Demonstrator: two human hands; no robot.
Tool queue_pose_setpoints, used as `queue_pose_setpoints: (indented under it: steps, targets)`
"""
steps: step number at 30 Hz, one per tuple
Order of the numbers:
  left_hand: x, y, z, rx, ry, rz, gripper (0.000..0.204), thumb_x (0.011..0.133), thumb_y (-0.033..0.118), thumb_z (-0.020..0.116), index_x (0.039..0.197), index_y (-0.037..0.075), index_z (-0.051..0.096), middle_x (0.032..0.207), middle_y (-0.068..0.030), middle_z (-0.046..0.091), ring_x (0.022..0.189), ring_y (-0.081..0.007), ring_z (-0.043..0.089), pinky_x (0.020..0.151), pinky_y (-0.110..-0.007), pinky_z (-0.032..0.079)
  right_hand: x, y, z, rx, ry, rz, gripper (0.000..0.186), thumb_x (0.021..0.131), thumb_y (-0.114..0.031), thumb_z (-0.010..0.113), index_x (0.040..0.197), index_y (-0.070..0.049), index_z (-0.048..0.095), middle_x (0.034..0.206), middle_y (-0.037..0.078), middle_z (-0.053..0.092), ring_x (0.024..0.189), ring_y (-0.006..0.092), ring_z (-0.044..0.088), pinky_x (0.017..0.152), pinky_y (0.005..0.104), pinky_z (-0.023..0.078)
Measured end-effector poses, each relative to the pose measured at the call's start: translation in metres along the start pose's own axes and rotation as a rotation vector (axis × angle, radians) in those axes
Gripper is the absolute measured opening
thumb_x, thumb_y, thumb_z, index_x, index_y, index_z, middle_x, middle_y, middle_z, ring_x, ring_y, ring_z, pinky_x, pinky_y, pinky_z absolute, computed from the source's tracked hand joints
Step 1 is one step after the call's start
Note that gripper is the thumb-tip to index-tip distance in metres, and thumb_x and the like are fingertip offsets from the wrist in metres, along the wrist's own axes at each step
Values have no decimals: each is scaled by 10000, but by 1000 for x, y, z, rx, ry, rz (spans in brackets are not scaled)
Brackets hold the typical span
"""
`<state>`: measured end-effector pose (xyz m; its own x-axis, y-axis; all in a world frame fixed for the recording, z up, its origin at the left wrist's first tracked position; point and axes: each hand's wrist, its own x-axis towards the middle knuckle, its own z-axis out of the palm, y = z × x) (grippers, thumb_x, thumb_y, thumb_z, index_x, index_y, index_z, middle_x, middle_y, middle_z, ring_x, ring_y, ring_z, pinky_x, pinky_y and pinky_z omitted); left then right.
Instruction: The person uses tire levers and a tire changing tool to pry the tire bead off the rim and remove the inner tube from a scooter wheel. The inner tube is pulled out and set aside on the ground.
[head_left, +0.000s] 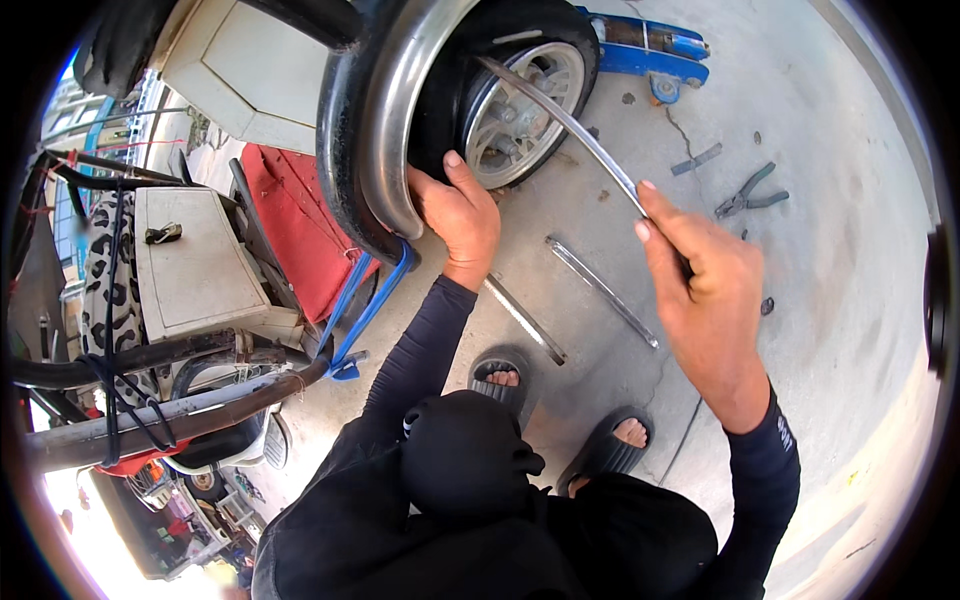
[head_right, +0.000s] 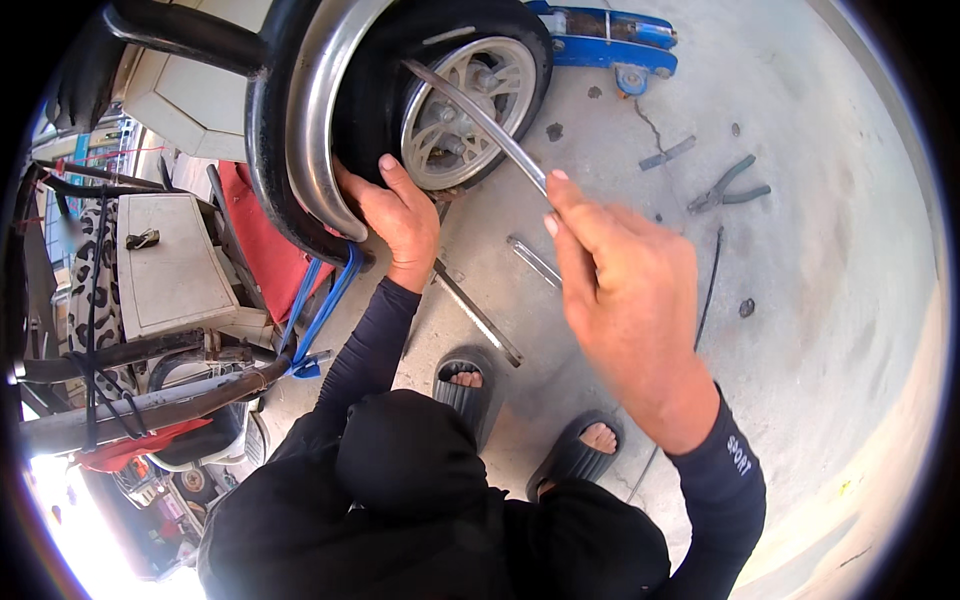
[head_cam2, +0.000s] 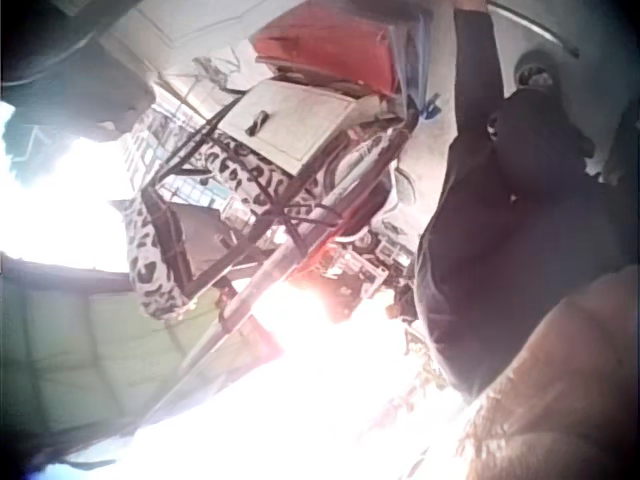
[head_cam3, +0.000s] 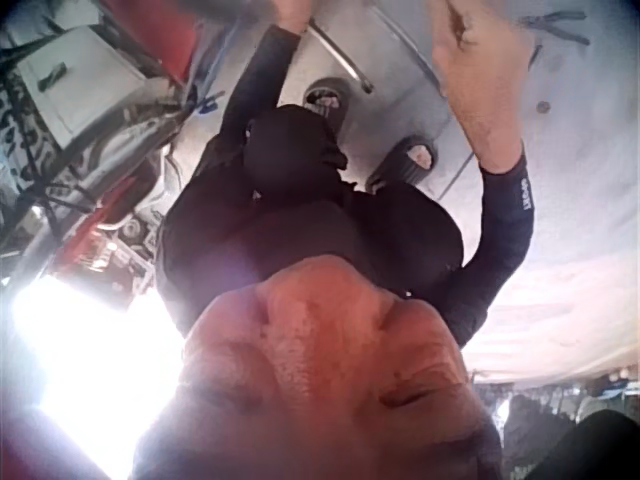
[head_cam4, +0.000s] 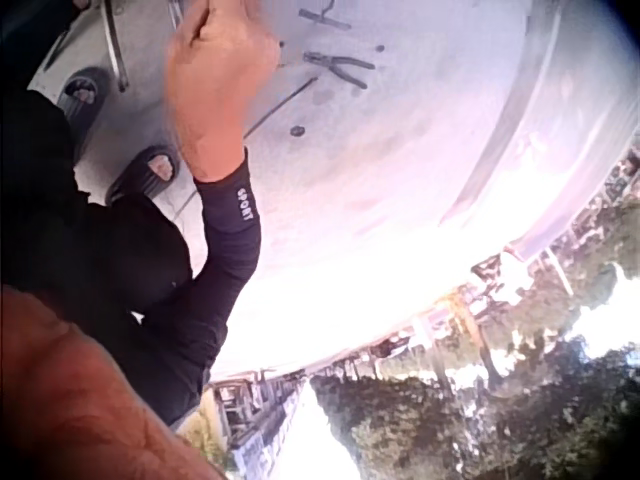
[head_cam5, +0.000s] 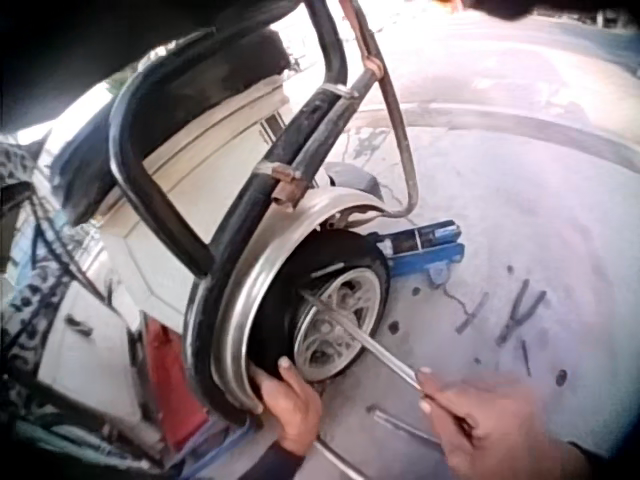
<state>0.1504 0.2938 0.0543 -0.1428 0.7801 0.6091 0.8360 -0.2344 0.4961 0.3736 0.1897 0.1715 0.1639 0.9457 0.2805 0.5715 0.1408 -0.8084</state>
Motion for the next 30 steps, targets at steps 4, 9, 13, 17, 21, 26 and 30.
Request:
queue_pose_setpoints:
  steps: [4, 9, 13, 17, 21, 26, 30]
  targets:
    - [1, -5, -3, -7, 23, -36, 730, 1014, 275, 554, 1466, -196, 227, 1488, -414, 321, 1403, -504, 328, 1187, -470, 207, -5, 3, -2, 72, -31, 100, 249, 915, -2, 685, 1160, 22, 721, 632, 34, 537, 572, 42, 395, 506, 234, 335]
    - [10, -3, -3, -9, 17, -40, 695, 1018, 284, 554, 1449, -185, 277, 1465, -409, 359, 1385, -493, 356, 1183, -454, 222, -21, 14, -2, 158, -5, 198, 235, 899, -40, 701, 1127, 13, 729, 695, 115, 652, 535, 104, 508, 527, 270, 419]
    - [12, -7, -3, 29, 38, -34, 690, 1013, 276, 553, 1454, -179, 280, 1486, -394, 347, 1400, -482, 339, 1196, -465, 196, -32, 17, -17, 300, -73, 426, 245, 927, -71, 691, 1156, 6, 726, 739, 58, 682, 633, 45, 523, 595, 237, 441]
    - [11, -1, -5, 88, 43, -41, 703, 1008, 288, 559, 1453, -179, 282, 1472, -410, 348, 1393, -488, 344, 1190, -483, 203, -33, 36, -25, 260, 35, 428, 247, 940, -100, 685, 1161, 3, 728, 761, 46, 677, 682, 39, 529, 642, 238, 450]
    - [4, -3, -1, 87, 32, -51, 682, 1018, 281, 549, 1432, -195, 290, 1435, -424, 376, 1360, -510, 372, 1173, -481, 236, -12, 43, -14, 182, 65, 409, 257, 931, -120, 689, 1155, -1, 727, 752, 69, 692, 657, 75, 563, 641, 272, 470]
    - [2, -6, 0, 63, 54, 16, 673, 1015, 262, 548, 1441, -185, 281, 1456, -422, 349, 1364, -518, 360, 1171, -491, 233, 18, 23, -5, 14, 15, 259, 292, 945, -161, 674, 1179, 12, 699, 649, 48, 522, 595, 82, 436, 567, 261, 386]
    - [3, -12, -8, 100, -4, 72, 677, 1003, 237, 552, 1459, -173, 266, 1441, -416, 368, 1359, -520, 363, 1171, -501, 232, -4, 48, -18, -24, -31, 299, 257, 946, -176, 645, 1101, 21, 701, 755, 210, 660, 630, 323, 648, 609, 386, 484]
